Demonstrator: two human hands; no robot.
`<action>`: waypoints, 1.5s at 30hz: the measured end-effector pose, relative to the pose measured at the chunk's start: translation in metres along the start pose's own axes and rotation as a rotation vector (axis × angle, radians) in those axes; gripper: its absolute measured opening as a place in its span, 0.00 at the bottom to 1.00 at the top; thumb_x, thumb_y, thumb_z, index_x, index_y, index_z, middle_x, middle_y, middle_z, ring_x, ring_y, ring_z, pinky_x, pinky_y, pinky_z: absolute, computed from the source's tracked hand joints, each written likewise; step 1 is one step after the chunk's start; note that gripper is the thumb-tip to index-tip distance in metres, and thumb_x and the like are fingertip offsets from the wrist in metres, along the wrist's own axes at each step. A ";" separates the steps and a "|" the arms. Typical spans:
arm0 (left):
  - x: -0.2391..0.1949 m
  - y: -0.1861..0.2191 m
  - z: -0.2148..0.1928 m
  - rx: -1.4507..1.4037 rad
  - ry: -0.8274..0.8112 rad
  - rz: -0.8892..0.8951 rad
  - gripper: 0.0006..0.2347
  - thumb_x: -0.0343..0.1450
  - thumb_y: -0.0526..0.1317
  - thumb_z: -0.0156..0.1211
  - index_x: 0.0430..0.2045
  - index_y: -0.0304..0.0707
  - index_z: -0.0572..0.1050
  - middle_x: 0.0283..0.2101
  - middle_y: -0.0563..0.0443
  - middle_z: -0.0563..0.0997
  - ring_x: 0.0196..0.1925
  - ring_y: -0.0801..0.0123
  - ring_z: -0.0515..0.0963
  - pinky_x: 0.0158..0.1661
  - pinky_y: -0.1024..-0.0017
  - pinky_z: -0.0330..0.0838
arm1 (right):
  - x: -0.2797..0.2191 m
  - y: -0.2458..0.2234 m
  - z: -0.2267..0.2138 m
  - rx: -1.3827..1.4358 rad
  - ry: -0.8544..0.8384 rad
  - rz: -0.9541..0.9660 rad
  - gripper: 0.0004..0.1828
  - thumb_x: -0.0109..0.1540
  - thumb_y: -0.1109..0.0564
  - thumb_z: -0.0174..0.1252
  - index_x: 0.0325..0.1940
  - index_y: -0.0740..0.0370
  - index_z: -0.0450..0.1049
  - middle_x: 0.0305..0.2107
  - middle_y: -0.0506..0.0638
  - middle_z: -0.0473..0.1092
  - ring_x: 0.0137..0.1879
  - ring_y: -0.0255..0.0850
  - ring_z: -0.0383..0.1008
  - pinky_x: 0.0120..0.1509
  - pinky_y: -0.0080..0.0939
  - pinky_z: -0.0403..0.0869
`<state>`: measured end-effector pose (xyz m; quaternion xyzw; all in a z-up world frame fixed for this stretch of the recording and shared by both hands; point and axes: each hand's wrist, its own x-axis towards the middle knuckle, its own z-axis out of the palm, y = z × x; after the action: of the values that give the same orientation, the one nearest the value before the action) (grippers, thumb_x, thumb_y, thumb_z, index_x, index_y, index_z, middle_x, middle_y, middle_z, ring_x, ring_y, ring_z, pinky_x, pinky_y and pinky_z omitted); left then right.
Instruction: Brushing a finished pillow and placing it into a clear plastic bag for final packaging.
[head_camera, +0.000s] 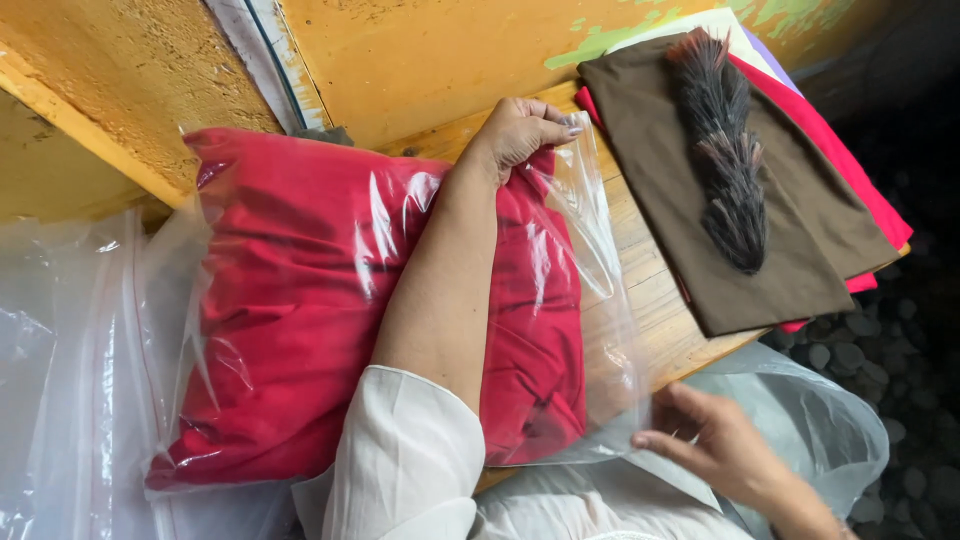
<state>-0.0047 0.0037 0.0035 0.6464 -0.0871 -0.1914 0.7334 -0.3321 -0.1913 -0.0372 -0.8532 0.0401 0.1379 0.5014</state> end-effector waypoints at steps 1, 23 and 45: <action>0.001 -0.001 -0.001 -0.026 -0.013 0.010 0.03 0.57 0.28 0.68 0.19 0.31 0.79 0.25 0.46 0.83 0.27 0.74 0.80 0.34 0.82 0.77 | 0.007 -0.008 -0.015 -0.066 0.039 -0.002 0.09 0.52 0.52 0.64 0.28 0.60 0.75 0.15 0.45 0.75 0.21 0.31 0.71 0.27 0.31 0.72; -0.006 -0.004 -0.006 -0.072 -0.099 0.140 0.06 0.53 0.35 0.69 0.18 0.32 0.79 0.14 0.48 0.76 0.19 0.75 0.74 0.23 0.84 0.67 | 0.235 -0.107 -0.031 0.401 0.212 -0.336 0.08 0.56 0.61 0.66 0.31 0.67 0.73 0.19 0.48 0.69 0.25 0.28 0.71 0.30 0.23 0.71; 0.013 -0.021 0.010 0.143 0.005 0.306 0.02 0.53 0.37 0.64 0.13 0.42 0.79 0.12 0.53 0.75 0.19 0.78 0.72 0.24 0.82 0.62 | 0.242 -0.105 -0.044 0.323 0.244 -0.339 0.06 0.57 0.61 0.64 0.33 0.65 0.73 0.20 0.49 0.70 0.26 0.29 0.72 0.31 0.24 0.72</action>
<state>0.0000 -0.0124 -0.0175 0.6765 -0.1961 -0.0693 0.7064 -0.0700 -0.1604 0.0048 -0.7669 -0.0220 -0.0601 0.6386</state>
